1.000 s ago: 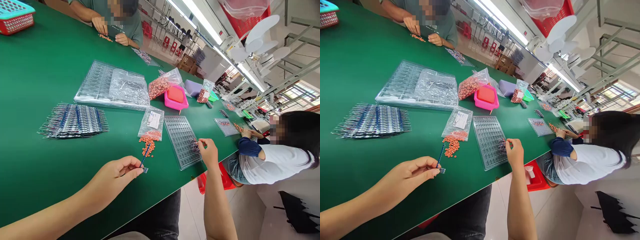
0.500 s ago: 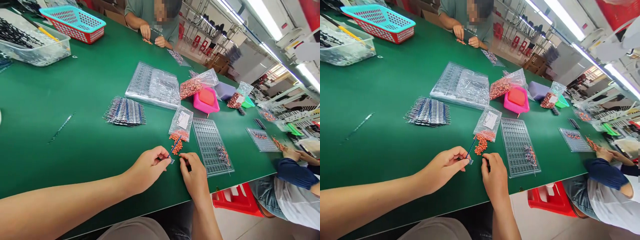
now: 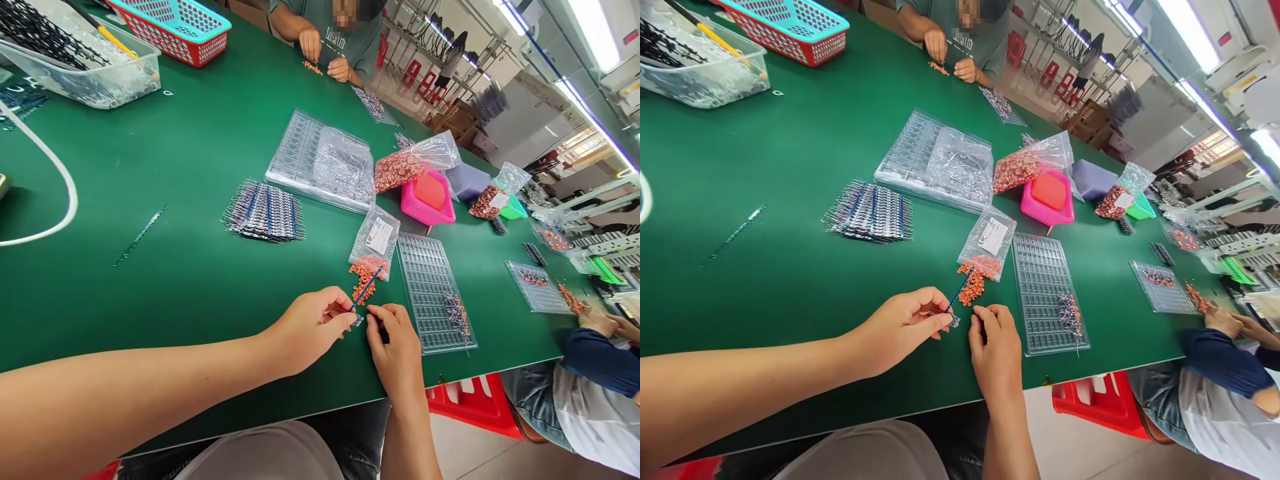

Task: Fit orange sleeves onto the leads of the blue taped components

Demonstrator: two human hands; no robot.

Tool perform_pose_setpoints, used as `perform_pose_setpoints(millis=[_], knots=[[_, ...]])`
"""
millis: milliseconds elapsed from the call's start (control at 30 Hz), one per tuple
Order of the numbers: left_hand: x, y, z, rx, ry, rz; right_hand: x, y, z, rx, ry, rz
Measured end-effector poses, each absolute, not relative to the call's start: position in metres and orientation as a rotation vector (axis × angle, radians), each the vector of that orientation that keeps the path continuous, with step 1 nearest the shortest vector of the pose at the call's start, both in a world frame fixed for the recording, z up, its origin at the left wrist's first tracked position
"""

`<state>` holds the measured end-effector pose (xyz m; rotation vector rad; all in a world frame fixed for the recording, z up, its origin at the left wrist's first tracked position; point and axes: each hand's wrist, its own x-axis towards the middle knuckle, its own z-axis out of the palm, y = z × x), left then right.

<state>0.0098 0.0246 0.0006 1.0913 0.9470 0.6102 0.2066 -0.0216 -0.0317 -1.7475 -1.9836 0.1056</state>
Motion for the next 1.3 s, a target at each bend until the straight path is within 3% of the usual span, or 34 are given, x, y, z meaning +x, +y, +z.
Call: perform_pose_setpoints(millis=[433,733,1300], knots=[[0.010,0.025,0.001,1.116,0.952,0.622,0.202,-0.007,-0.021,-1.810,-2.014,0.154],[0.006,0.015,0.007,1.210,0.837,0.590,0.191,-0.045,-0.013,-1.560,-1.533,0.632],[0.008,-0.004,0.009,1.150,0.750,0.637,0.184,-0.053,-0.025,-1.518,-1.408,0.475]])
